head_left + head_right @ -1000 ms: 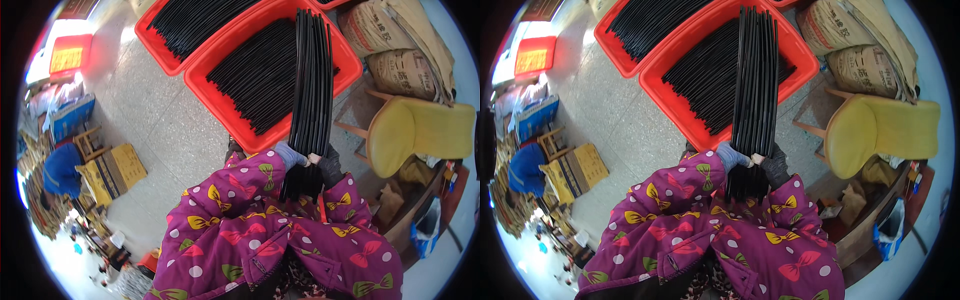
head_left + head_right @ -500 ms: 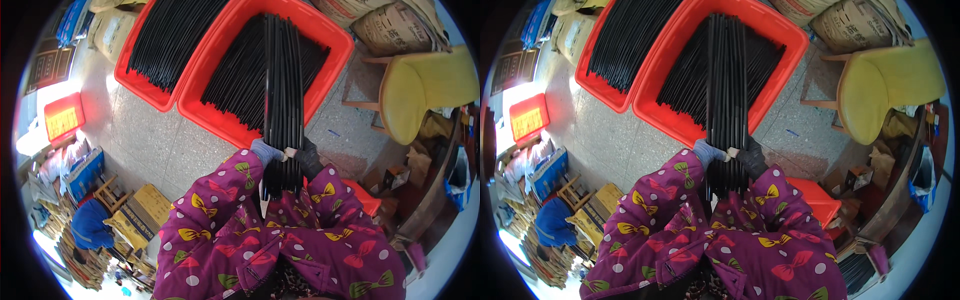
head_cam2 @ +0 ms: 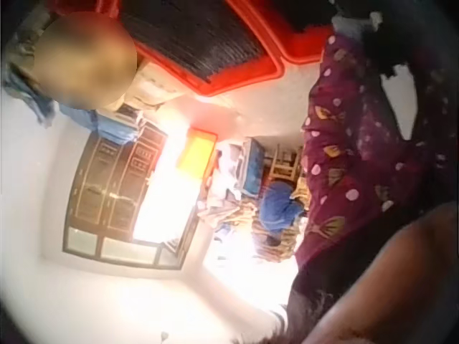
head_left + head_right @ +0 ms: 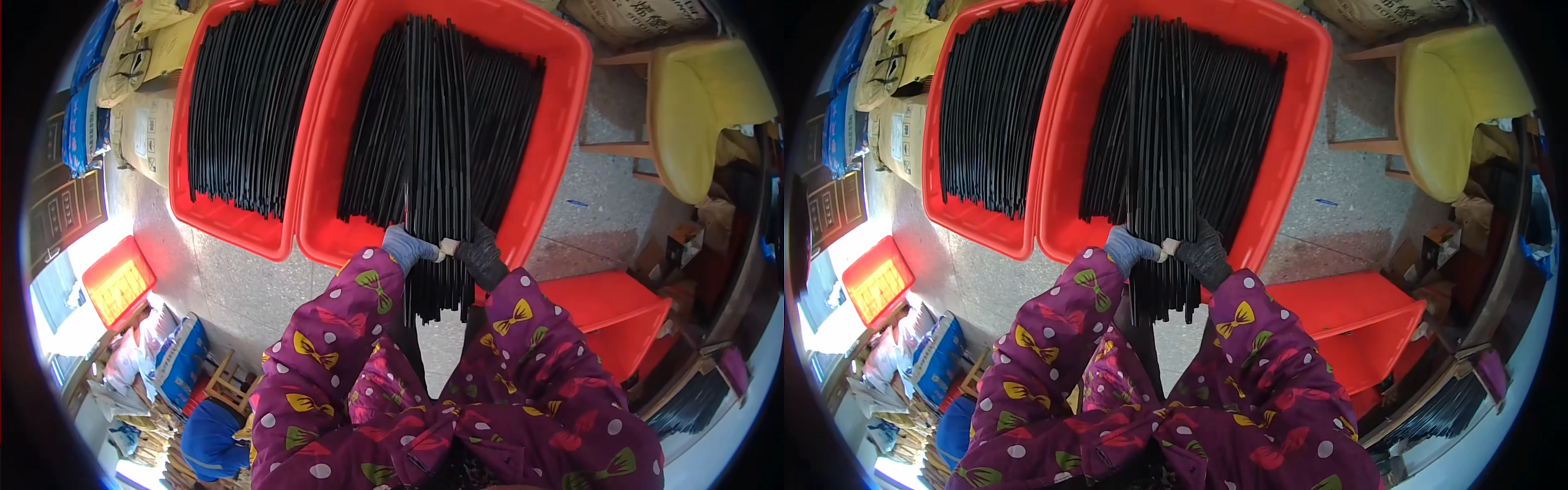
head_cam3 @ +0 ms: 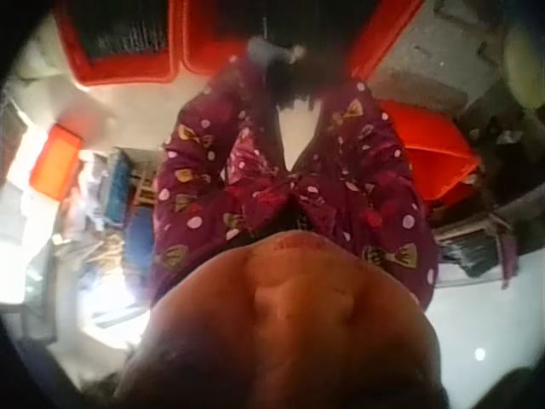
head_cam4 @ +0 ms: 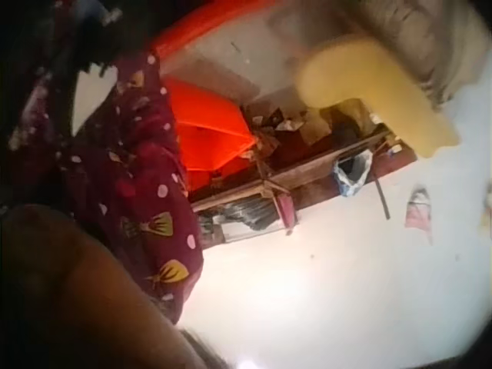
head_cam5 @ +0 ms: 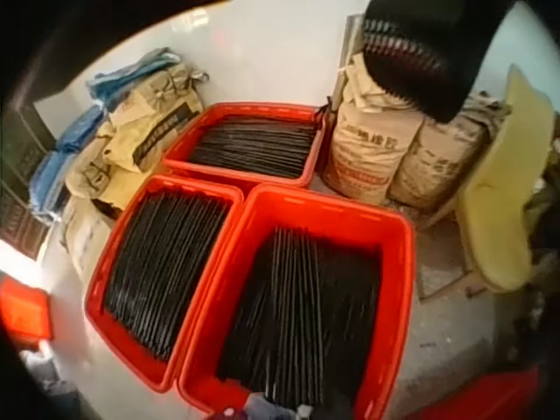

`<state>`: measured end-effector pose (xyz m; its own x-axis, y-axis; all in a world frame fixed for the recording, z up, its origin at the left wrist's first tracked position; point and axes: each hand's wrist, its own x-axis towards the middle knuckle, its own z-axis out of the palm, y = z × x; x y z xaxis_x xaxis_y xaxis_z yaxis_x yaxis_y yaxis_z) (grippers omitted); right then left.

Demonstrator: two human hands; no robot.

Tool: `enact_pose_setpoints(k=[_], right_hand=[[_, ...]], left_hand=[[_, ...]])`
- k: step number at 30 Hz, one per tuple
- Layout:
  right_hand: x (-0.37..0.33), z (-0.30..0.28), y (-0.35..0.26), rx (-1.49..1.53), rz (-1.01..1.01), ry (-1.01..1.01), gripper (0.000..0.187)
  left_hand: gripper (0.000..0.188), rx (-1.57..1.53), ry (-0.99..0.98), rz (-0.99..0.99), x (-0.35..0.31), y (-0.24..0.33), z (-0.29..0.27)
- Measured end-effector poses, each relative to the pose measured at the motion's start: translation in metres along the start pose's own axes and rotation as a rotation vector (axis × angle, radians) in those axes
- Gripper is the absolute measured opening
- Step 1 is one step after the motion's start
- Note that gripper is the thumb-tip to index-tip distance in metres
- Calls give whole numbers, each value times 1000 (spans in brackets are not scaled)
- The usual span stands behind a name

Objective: Inspecting and testing the flexibility of long black plastic rods at a manufacturing workstation.

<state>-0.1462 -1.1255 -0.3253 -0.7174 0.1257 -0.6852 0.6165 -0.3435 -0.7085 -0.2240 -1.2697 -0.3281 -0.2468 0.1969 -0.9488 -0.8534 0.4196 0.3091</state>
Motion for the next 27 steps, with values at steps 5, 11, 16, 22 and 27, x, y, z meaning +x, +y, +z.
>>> enact_pose_setpoints(k=[5, 11, 16, 22, 27], right_hand=[[44, 33, 27, -14, -45, 36, 56], [95, 58, 49, 112, -15, 47, 48], [130, 79, 65, -10, -33, 71, 55], [160, 94, 73, -204, 172, 119, 70], [188, 88, 113, -518, 223, 114, 82]], left_hand=[[46, 27, -16, -27, 42, 5, -47], [52, -7, -78, 66, 92, 10, -85], [54, 7, -34, 73, 123, 14, -113], [56, 35, 30, 67, 169, -11, -138], [65, 229, 96, 117, 197, -27, -138]])
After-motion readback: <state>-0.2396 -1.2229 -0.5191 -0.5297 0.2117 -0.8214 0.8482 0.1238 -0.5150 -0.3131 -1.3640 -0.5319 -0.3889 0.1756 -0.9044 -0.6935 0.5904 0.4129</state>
